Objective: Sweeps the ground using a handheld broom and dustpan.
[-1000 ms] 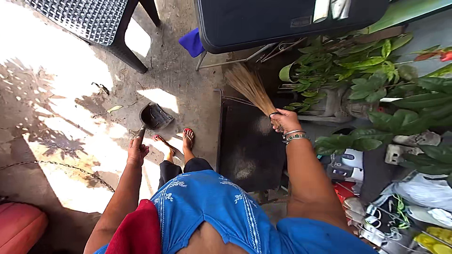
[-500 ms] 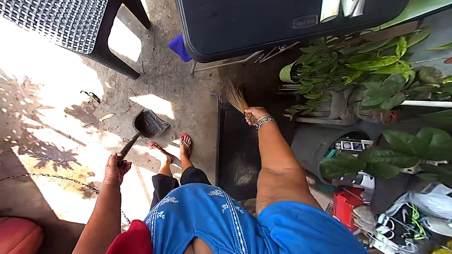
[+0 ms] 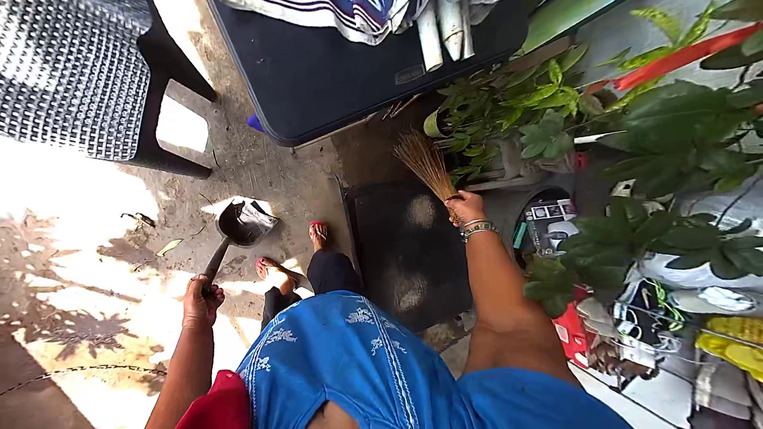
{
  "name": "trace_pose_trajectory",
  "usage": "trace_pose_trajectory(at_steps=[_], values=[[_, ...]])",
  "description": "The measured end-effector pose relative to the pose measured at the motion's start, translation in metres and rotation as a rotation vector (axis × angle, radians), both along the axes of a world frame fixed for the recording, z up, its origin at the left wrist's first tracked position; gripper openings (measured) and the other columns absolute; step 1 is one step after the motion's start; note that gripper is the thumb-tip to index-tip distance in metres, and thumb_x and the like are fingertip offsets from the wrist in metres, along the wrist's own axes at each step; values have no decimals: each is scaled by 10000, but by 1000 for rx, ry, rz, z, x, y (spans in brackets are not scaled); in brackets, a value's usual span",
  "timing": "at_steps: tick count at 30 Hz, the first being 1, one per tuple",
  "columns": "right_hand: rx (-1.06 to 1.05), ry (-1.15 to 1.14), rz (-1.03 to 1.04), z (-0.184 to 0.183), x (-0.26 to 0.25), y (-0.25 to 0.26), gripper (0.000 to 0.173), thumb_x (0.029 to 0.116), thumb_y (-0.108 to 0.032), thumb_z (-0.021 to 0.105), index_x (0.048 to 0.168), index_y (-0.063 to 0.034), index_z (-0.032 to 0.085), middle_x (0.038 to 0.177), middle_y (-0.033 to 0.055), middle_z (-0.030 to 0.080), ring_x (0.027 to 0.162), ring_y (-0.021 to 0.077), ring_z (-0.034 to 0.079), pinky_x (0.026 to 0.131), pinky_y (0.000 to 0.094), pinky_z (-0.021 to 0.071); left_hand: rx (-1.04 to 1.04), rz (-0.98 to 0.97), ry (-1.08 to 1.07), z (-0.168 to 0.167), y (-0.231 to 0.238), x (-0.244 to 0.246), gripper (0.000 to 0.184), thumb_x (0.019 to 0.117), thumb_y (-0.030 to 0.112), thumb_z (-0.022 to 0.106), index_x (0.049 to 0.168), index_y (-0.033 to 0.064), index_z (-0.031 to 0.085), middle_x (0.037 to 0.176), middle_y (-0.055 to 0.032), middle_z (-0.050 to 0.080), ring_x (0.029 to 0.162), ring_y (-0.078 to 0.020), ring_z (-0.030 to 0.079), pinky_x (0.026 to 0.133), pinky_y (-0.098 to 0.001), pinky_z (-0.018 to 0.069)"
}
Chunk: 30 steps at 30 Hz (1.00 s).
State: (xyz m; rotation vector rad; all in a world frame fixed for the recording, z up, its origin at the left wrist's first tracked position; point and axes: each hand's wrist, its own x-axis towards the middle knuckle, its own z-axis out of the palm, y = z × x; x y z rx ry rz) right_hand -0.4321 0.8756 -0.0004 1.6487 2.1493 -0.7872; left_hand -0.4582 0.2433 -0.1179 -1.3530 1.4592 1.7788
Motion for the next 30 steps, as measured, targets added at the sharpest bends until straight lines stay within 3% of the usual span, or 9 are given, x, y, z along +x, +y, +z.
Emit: trace_pose_trajectory(at_steps=[5,9,13,15,17,20,23,26,30], values=[[-15,-146,132,-35,-8,13,628,926,-154,696,1516,-76,493,1124,268,685,800,361,704,744,542,592,-13,22,5,5,34,-28,187,1097,290,382,994,176,490,621,39,539,469,-67,546,452,-208,487],[-14,-173,204,-54,-25,72,595,920,-150,697,1489,-74,540,1130,261,696,832,373,700,777,572,571,-55,47,-2,8,72,-46,229,1101,302,360,965,178,496,613,36,556,473,-73,561,456,-213,493],[96,-177,212,-58,-58,133,558,906,-170,705,1439,-50,589,1199,291,678,1010,453,683,895,655,521,-95,82,-23,0,104,-57,220,1095,312,379,962,179,492,615,35,561,483,-75,571,465,-217,501],[159,-192,216,-62,-81,153,541,910,-206,710,1418,-51,610,1290,299,648,1197,493,617,1007,699,454,-111,92,-23,-9,118,-60,208,1094,310,387,973,175,489,619,31,562,487,-78,575,470,-221,507],[178,-190,208,-80,-101,166,557,891,-220,730,1401,-28,616,1331,310,620,1270,507,565,1040,710,423,-148,98,-20,-17,130,-61,199,1097,305,384,984,177,485,629,44,555,490,-68,570,473,-214,507],[101,-191,244,-124,-130,156,587,886,-240,752,1406,-10,603,1319,302,629,1256,489,583,1038,686,450,-207,72,-37,-25,149,-65,192,1102,287,377,1017,166,499,639,41,535,498,-79,550,490,-234,505],[-71,-227,392,-146,-137,99,594,901,-205,717,1436,2,567,1301,302,637,1225,475,608,1017,665,477,-242,28,-63,-25,160,-73,211,1103,294,376,1016,157,511,627,28,542,489,-95,556,487,-251,513],[-195,-246,548,-127,-114,56,589,905,-169,685,1457,-9,550,1239,284,673,1167,464,644,977,668,498,-248,1,-92,-19,165,-89,223,1100,302,388,1025,147,529,651,14,564,504,-107,572,504,-265,532],[-110,-222,579,-47,-88,84,573,947,-185,662,1492,-59,538,1213,298,676,1134,487,649,953,680,497,-242,-36,-105,-15,173,-103,222,1098,297,394,1013,136,522,639,6,553,491,-116,564,500,-277,533]])
